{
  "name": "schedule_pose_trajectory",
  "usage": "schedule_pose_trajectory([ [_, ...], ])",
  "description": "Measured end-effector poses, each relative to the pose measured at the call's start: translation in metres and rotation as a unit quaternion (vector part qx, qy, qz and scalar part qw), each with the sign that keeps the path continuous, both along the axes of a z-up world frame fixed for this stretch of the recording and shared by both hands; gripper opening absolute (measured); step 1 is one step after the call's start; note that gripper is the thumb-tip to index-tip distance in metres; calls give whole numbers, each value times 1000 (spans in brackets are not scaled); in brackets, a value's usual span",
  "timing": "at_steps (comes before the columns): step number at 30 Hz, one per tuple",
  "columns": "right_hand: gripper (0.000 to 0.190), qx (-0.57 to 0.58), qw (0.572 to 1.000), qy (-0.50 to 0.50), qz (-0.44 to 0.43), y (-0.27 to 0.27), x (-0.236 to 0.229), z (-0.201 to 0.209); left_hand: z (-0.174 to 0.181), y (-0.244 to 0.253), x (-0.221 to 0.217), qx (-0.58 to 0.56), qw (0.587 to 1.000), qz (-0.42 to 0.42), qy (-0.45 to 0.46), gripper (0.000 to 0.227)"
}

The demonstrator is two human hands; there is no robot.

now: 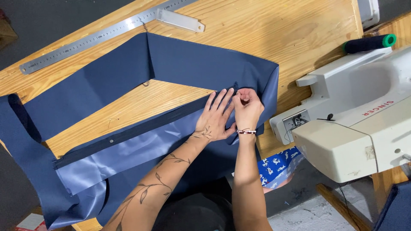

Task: The person is folding and aligning large pieces of blue fabric on a workbench to prepare them for sewing.

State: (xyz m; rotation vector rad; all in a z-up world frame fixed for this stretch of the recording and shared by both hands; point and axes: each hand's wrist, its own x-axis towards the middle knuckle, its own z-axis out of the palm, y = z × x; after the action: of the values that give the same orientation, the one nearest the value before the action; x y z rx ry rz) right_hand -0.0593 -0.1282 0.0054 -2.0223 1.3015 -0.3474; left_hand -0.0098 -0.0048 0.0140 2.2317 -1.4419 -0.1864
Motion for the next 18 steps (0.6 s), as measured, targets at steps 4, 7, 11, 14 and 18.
schedule_pose_trajectory([
  [4, 8, -1, 1000, -8, 1, 1, -4, -3, -2, 0, -1, 4, 1000, -1, -2, 75],
  [7, 7, -8, 1000, -12, 8, 0, -1, -5, -4, -1, -1, 14, 1000, -4, -2, 80],
  [11, 5, -27, 999, -19, 25, -2, -1, -8, -5, 0, -2, 21, 1000, -7, -3, 85],
  [14, 4, -51, 998, -14, 19, -1, 3, -9, -3, 0, -1, 8, 1000, -2, 2, 92],
  [18, 4, -70, 997, -13, 14, -1, 7, -3, 0, 0, 8, -21, 998, 1, 61, 98],
])
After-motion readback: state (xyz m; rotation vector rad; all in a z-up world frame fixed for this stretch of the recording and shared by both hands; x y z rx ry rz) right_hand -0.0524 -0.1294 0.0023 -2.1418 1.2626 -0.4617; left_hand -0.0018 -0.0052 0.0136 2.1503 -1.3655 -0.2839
